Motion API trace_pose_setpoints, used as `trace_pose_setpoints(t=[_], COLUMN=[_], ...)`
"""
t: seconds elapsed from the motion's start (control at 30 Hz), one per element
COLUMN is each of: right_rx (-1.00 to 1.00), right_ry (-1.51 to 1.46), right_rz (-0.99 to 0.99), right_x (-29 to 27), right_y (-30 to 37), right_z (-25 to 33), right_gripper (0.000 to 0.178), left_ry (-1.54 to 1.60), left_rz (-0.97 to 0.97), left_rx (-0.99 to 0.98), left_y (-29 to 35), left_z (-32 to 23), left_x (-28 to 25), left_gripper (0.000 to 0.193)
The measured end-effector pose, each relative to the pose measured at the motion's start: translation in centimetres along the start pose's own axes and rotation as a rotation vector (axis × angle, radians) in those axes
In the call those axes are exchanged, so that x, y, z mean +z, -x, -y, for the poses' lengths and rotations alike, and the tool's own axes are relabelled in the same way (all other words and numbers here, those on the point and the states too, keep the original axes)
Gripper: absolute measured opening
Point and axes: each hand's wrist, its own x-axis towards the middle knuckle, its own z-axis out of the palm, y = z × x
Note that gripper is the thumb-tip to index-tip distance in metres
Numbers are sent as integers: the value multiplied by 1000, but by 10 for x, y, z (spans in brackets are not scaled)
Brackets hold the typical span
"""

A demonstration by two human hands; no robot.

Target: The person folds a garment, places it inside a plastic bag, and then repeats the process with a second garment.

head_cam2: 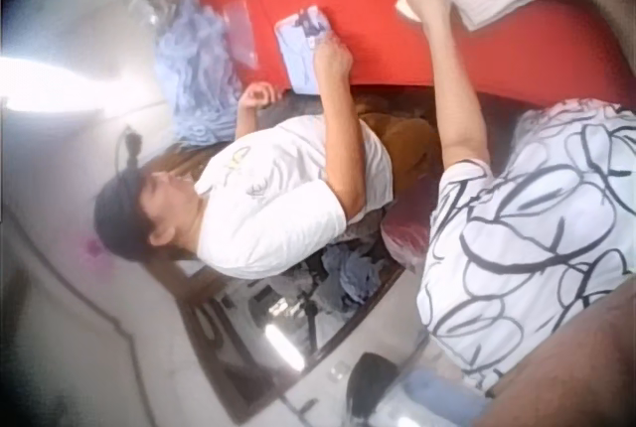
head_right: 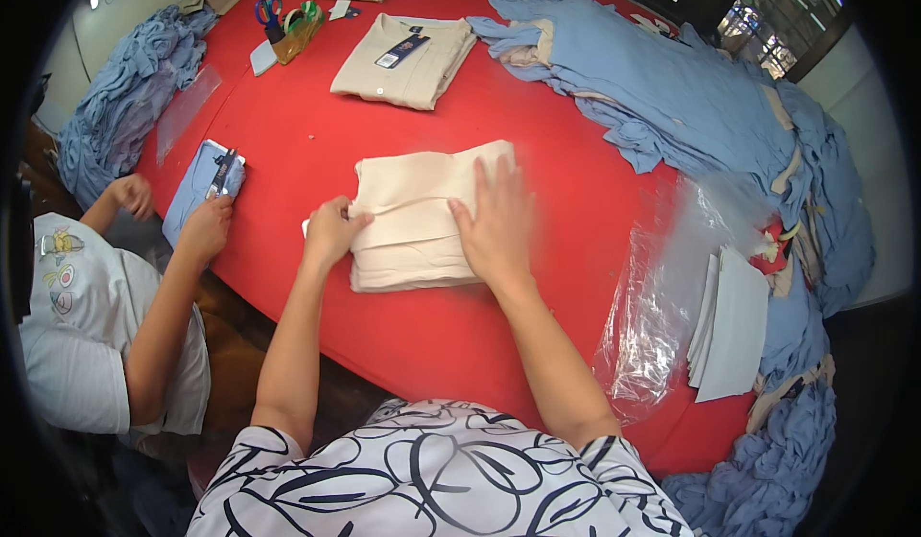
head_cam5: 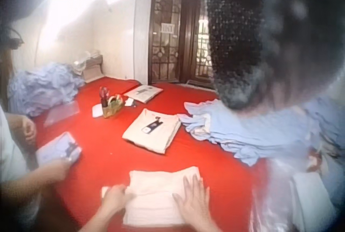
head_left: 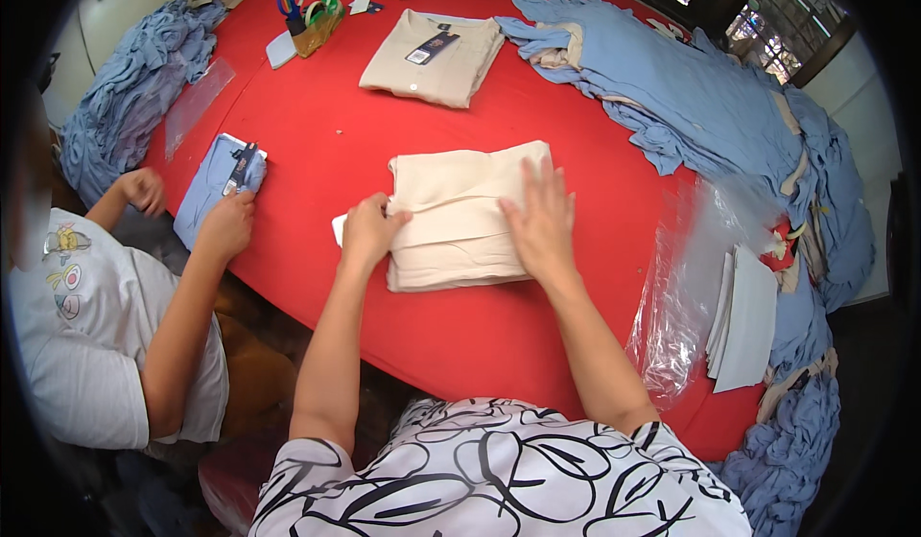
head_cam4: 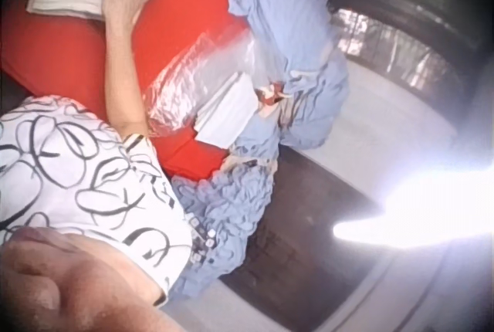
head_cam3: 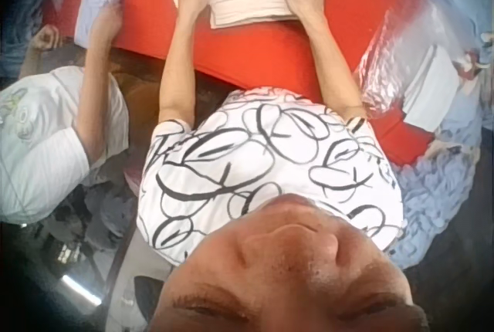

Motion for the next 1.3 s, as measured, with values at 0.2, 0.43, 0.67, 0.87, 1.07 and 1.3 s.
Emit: trace_pose_setpoints(t=[0.2, 0.43, 0.67, 0.87, 1.07, 1.3], right_rx=[-69, -130, -57, -111, -104, -156], right_ry=[242, 446, 28, -88, -200, -127], right_rz=[357, 46, 103, 46, -6, -12], right_x=[4, 21, -21, 5, 9, 6], right_y=[-8, 9, 64, 149, 154, 153], right_z=[-38, -44, -12, 8, -4, 0], right_gripper=[66, 64, 42, 23, 16, 19], left_ry=[435, 773, 287, 246, 653, 49], left_rz=[-23, 213, -73, -4, 230, -118], left_rx=[-80, -39, 345, 413, 415, 609], left_y=[53, 127, 127, 119, 113, 103], left_z=[11, -29, -18, -20, -19, -6], left_x=[33, 88, 84, 82, 70, 68], left_gripper=[53, 63, 37, 19, 17, 27])
